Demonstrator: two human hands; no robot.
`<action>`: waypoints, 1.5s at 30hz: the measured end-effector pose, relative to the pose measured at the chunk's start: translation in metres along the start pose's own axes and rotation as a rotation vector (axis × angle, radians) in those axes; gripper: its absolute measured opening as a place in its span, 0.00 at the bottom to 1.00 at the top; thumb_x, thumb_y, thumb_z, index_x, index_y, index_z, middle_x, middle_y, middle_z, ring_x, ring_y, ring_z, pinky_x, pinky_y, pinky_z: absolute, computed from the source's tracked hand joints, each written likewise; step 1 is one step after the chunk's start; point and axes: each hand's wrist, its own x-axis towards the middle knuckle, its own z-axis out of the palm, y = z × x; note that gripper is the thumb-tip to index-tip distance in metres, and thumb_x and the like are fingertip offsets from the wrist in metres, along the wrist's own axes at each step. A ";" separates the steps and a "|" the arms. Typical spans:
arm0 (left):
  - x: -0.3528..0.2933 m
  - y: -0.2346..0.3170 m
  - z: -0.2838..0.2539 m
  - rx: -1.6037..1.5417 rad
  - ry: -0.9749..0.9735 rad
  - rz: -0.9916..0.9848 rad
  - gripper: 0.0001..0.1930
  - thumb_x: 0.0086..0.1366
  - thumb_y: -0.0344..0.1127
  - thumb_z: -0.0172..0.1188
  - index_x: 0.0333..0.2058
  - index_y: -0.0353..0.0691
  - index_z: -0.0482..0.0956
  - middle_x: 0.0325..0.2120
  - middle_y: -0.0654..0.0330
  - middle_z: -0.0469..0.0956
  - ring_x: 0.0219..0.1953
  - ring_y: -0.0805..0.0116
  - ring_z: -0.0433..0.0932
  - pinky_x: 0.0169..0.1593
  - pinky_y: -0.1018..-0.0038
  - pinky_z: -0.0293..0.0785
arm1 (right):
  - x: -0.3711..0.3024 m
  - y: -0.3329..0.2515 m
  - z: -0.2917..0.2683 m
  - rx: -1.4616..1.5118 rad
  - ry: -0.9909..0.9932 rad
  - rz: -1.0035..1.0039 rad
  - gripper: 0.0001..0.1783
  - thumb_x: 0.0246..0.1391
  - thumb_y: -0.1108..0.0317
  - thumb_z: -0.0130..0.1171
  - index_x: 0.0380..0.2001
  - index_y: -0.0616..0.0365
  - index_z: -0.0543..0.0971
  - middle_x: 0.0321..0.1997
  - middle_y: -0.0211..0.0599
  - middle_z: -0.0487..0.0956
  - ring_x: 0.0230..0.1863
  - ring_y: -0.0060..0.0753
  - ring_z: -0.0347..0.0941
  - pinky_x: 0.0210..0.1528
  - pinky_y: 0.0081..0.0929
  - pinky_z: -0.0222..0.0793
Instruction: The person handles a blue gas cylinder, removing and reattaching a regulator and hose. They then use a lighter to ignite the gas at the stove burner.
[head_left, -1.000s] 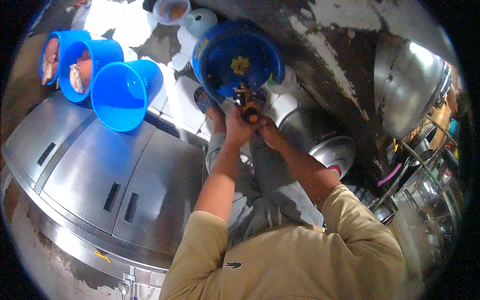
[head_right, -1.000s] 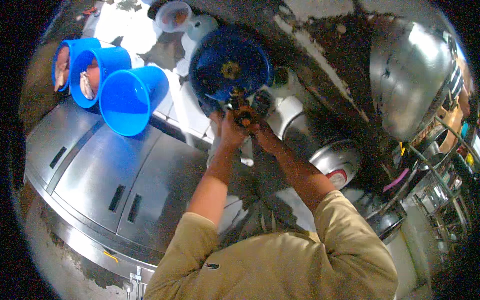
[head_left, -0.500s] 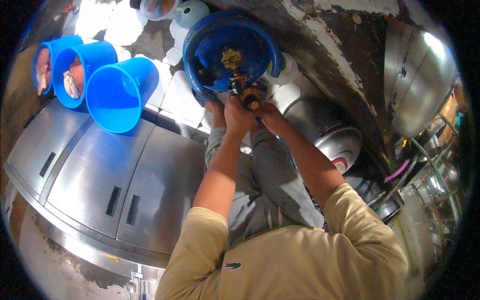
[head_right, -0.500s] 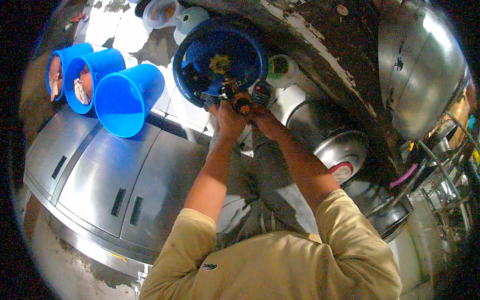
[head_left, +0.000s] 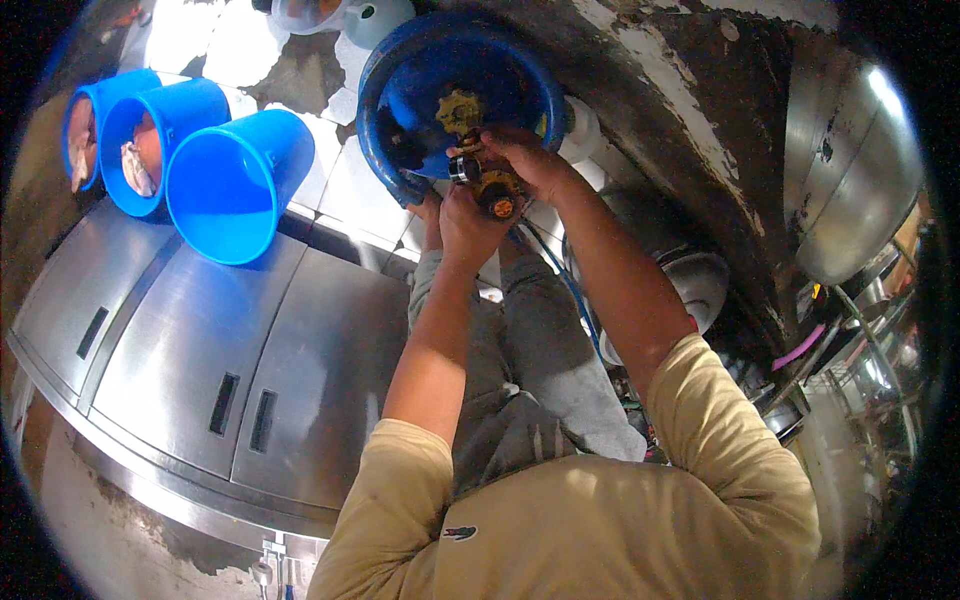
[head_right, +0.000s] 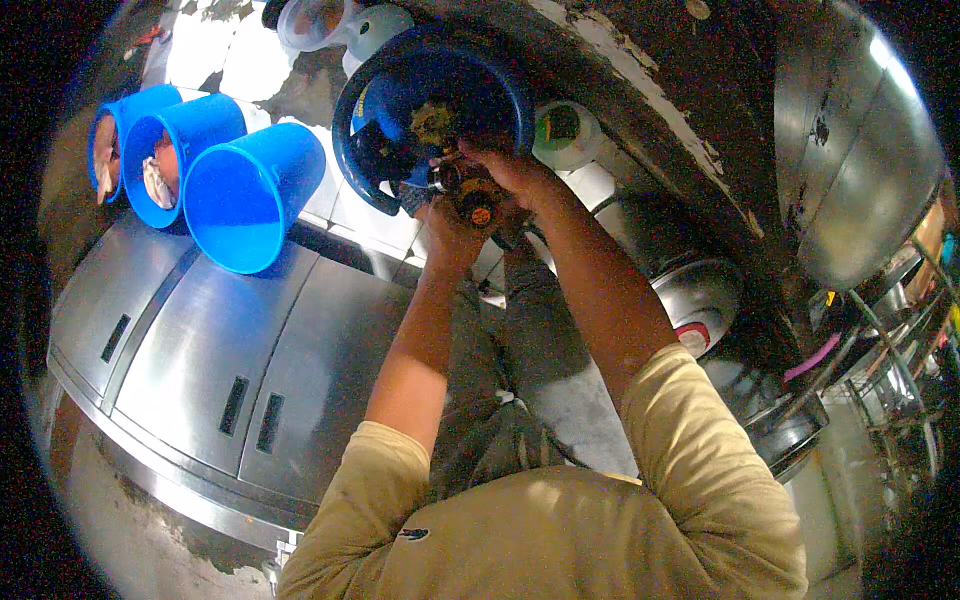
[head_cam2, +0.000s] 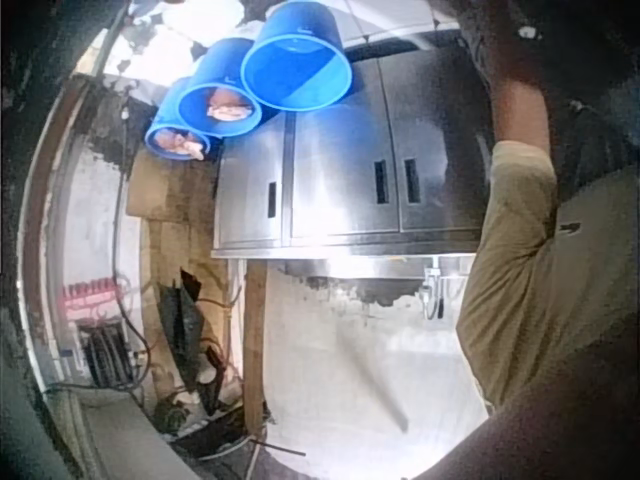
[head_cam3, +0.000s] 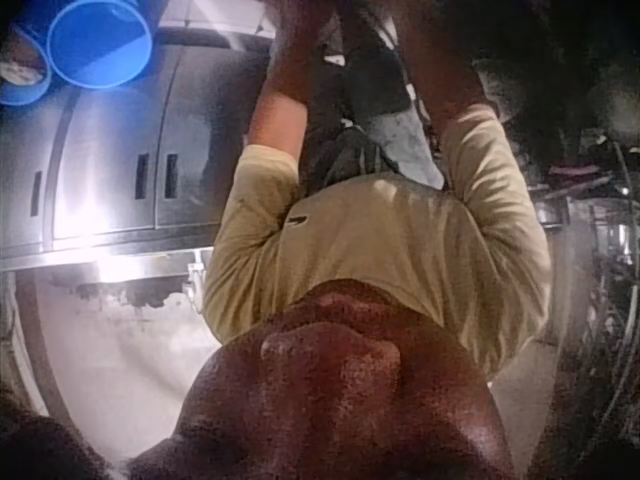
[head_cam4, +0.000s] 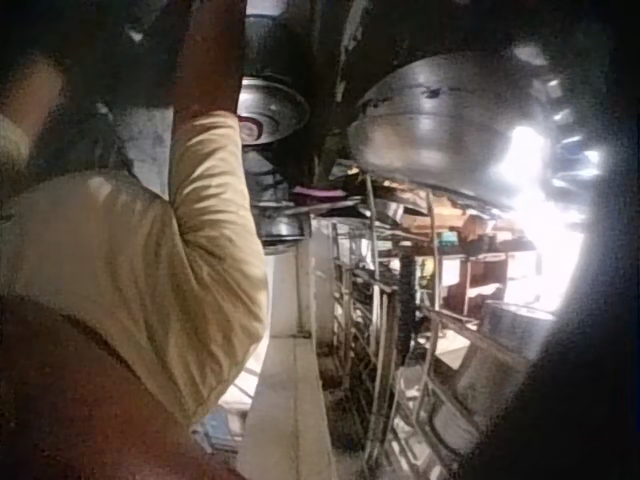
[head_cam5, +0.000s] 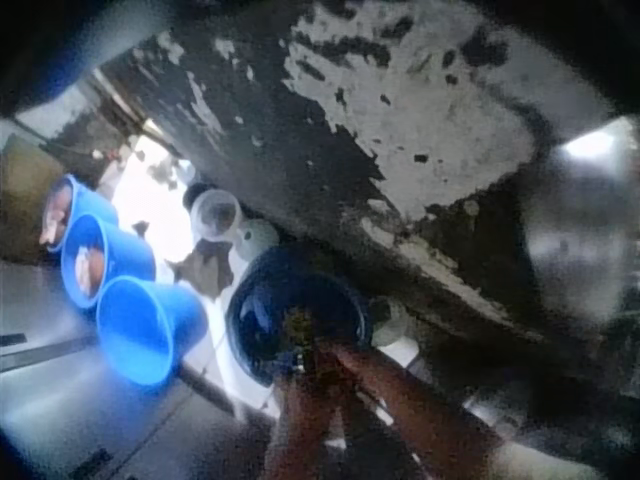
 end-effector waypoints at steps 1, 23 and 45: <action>0.000 0.000 -0.001 -0.024 -0.009 -0.016 0.28 0.41 0.46 0.76 0.36 0.32 0.76 0.33 0.45 0.78 0.36 0.44 0.79 0.40 0.58 0.75 | 0.000 0.000 0.002 0.089 -0.035 0.019 0.21 0.64 0.54 0.51 0.51 0.59 0.75 0.50 0.40 0.80 0.50 0.31 0.77 0.53 0.30 0.72; -0.031 0.042 0.000 0.080 -0.121 -0.172 0.23 0.44 0.41 0.73 0.38 0.36 0.80 0.38 0.46 0.79 0.39 0.45 0.79 0.43 0.59 0.75 | -0.038 -0.023 0.023 -0.082 0.138 -0.136 0.20 0.49 0.73 0.60 0.48 0.57 0.76 0.44 0.36 0.80 0.48 0.31 0.77 0.54 0.29 0.70; -0.059 0.023 -0.002 0.021 -0.087 -0.014 0.22 0.44 0.39 0.73 0.39 0.38 0.81 0.34 0.52 0.83 0.38 0.51 0.82 0.44 0.62 0.76 | -0.057 -0.004 0.048 0.055 0.502 -0.288 0.11 0.53 0.66 0.63 0.37 0.61 0.79 0.32 0.32 0.80 0.34 0.24 0.75 0.41 0.22 0.69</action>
